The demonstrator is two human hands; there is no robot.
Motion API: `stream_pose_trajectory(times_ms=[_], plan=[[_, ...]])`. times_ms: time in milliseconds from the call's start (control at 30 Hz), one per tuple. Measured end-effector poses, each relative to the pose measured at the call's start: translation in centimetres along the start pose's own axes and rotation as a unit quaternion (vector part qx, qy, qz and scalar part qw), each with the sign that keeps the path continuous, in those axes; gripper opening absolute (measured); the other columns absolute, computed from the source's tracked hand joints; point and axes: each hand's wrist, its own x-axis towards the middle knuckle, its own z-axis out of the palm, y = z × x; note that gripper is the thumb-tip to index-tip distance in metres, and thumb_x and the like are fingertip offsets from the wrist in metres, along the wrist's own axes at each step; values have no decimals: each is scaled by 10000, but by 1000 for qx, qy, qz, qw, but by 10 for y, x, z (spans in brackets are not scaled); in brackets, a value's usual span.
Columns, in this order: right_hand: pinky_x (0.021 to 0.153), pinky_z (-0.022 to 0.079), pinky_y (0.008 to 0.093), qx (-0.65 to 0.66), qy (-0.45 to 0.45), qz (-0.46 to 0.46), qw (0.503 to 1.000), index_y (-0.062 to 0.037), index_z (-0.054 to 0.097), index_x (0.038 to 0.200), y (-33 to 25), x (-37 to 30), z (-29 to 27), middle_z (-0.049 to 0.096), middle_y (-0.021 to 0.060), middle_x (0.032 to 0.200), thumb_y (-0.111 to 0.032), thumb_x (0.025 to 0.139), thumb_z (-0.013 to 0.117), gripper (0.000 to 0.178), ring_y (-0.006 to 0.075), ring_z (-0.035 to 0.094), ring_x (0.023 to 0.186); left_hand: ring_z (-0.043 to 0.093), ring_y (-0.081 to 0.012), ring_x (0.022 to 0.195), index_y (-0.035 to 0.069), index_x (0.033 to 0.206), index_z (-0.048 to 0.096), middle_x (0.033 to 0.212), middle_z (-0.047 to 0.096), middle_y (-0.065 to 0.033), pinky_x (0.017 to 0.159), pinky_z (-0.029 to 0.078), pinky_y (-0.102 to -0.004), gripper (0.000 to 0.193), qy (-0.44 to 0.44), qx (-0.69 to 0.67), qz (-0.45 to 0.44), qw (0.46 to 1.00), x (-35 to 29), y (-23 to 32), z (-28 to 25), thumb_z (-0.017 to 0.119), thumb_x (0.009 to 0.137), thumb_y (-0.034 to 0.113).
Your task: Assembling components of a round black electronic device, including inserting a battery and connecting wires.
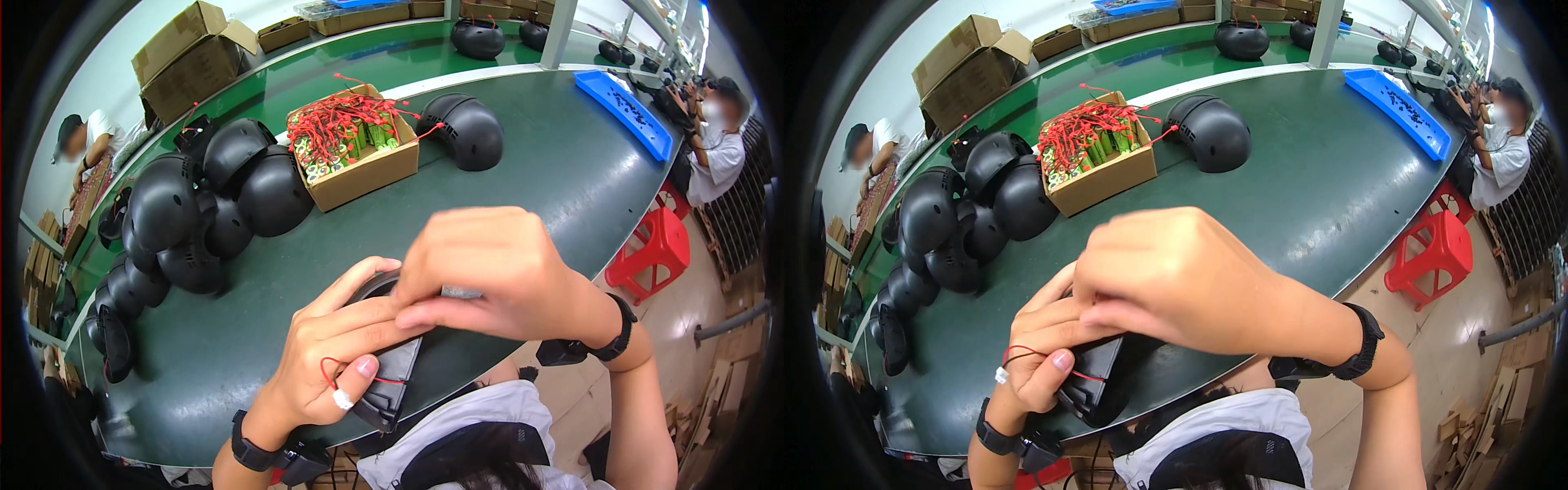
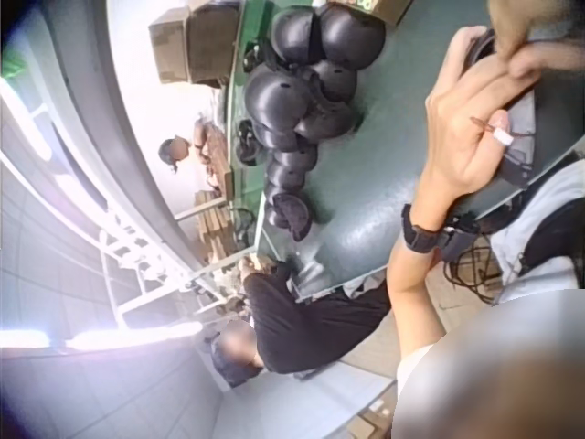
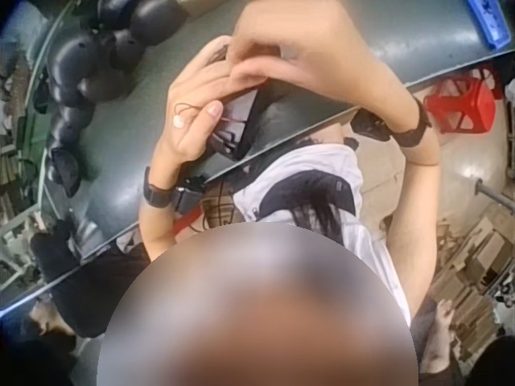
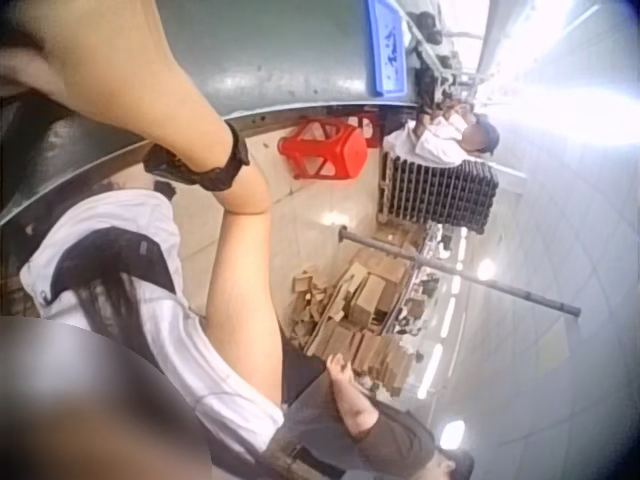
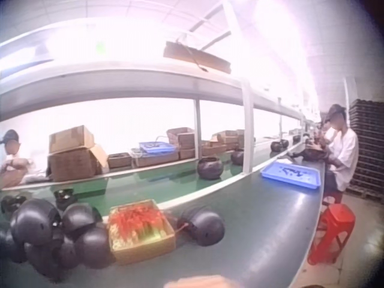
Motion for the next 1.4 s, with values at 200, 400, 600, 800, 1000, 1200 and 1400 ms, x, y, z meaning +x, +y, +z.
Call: stream_pose_trajectory(times_ms=[200,400,600,800,1000,1200,1400], plan=[[951,471,337,320,-31,243,915,5,503,1314,23,-36,8,619,131,1185,-72,875,659,472,188,595,1094,544,-444,1126,-7,1114,686,1109,670,-163,1066,338,-502,470,19,-36,-15,999,0,-5,3,409,842,257],[1019,434,339,454,16,312,835,32,500,1302,18,-46,21,544,123,1300,8,874,641,452,187,536,1184,541,-423,1143,-41,1079,685,1078,667,-200,1046,359,-506,485,50,-49,-32,997,-2,-6,6,385,886,288],[949,475,337,360,58,330,871,26,543,1238,0,-39,23,604,108,1204,17,860,624,387,161,585,1087,542,-445,1140,-48,1072,684,1061,669,-207,1023,382,-501,496,67,-54,-47,995,0,-4,6,380,900,304],[913,480,361,132,80,246,957,-1,543,1221,43,-8,-15,619,114,1171,-127,790,719,482,194,597,1065,551,-456,1138,-49,1066,686,1053,671,-199,1007,405,-492,447,93,47,-39,994,-2,-2,3,404,864,233],[938,468,404,-344,-38,370,862,54,523,1237,156,36,-64,599,290,1170,-417,710,748,741,393,598,1076,552,-447,1147,-50,1056,682,1036,668,-189,1026,400,-480,403,131,148,-43,979,-1,-2,-2,436,815,161],[985,448,383,-307,-92,455,831,133,517,1237,145,20,-101,580,315,1195,-435,535,834,958,385,575,1134,572,-424,1111,-74,1038,674,1010,670,-215,1045,373,-504,422,143,98,-30,984,-1,-4,-1,420,838,198],[1084,345,438,-244,-4,160,956,-53,478,1338,54,-30,-85,524,170,1320,-80,506,760,879,351,469,1254,584,-424,1082,-77,1045,665,1012,666,-232,1060,354,-528,414,152,58,-40,986,-10,-16,-3,412,843,182]])
